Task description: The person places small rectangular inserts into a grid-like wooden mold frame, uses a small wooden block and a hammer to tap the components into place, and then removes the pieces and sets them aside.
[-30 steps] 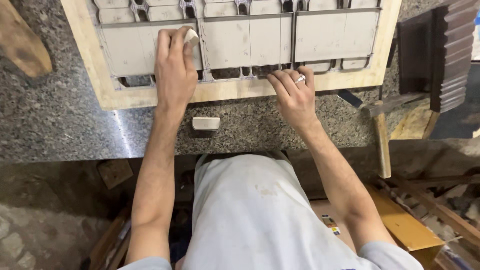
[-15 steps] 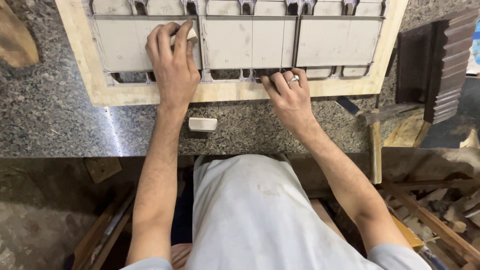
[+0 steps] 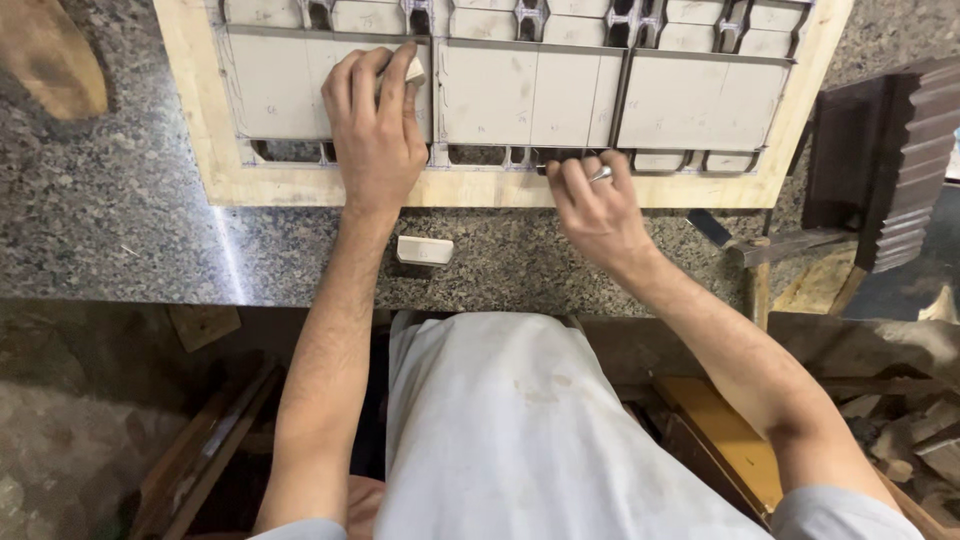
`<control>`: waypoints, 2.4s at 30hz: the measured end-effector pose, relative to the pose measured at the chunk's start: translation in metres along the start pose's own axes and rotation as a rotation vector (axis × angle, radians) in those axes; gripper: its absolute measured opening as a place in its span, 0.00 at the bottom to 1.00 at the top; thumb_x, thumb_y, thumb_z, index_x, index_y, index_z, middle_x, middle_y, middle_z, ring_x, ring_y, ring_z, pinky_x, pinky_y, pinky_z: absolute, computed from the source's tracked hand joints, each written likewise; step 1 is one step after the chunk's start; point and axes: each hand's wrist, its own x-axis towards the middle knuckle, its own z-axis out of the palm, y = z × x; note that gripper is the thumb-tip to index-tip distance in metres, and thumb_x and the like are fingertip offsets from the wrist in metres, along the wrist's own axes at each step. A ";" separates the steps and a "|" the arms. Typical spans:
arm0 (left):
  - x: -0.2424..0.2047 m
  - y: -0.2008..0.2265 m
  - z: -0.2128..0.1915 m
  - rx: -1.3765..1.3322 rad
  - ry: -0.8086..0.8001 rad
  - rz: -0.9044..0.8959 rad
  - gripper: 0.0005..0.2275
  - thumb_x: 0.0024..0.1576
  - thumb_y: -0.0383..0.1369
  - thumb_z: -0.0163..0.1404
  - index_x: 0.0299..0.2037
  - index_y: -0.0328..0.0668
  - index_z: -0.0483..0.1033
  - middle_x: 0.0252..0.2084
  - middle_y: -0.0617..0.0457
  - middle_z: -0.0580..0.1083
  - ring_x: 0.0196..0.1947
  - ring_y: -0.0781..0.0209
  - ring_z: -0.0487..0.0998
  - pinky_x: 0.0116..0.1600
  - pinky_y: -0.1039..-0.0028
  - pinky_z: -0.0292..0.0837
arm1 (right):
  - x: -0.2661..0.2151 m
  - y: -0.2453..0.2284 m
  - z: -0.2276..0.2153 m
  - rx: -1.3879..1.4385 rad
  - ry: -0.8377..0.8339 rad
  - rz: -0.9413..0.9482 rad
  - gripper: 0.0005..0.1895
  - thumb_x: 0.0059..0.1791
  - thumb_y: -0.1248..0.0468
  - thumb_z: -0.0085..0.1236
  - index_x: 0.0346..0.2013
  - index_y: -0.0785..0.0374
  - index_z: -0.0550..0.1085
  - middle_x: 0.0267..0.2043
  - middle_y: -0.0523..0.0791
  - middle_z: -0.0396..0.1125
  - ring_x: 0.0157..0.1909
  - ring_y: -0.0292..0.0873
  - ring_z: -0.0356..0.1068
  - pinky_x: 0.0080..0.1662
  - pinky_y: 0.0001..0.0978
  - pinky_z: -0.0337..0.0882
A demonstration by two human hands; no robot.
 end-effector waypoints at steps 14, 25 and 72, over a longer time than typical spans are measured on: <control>-0.002 -0.002 0.002 0.031 -0.007 -0.003 0.13 0.71 0.31 0.49 0.64 0.41 0.73 0.58 0.50 0.70 0.64 0.50 0.66 0.69 0.53 0.63 | -0.003 0.001 0.019 0.013 0.177 -0.060 0.09 0.52 0.68 0.61 0.46 0.67 0.80 0.33 0.40 0.63 0.33 0.35 0.60 0.42 0.34 0.64; 0.010 0.001 0.000 0.022 0.001 -0.012 0.15 0.69 0.29 0.49 0.65 0.41 0.73 0.57 0.49 0.70 0.63 0.50 0.66 0.69 0.54 0.63 | 0.007 0.017 0.019 0.174 0.056 -0.005 0.09 0.48 0.71 0.61 0.43 0.62 0.81 0.30 0.38 0.63 0.31 0.34 0.59 0.40 0.29 0.64; 0.028 0.132 -0.003 -0.228 -0.413 0.295 0.16 0.55 0.34 0.64 0.53 0.43 0.80 0.54 0.49 0.73 0.54 0.48 0.76 0.60 0.63 0.74 | -0.340 0.009 -0.003 0.198 -0.002 1.240 0.20 0.58 0.67 0.64 0.61 0.68 0.68 0.60 0.58 0.57 0.64 0.61 0.56 0.66 0.56 0.61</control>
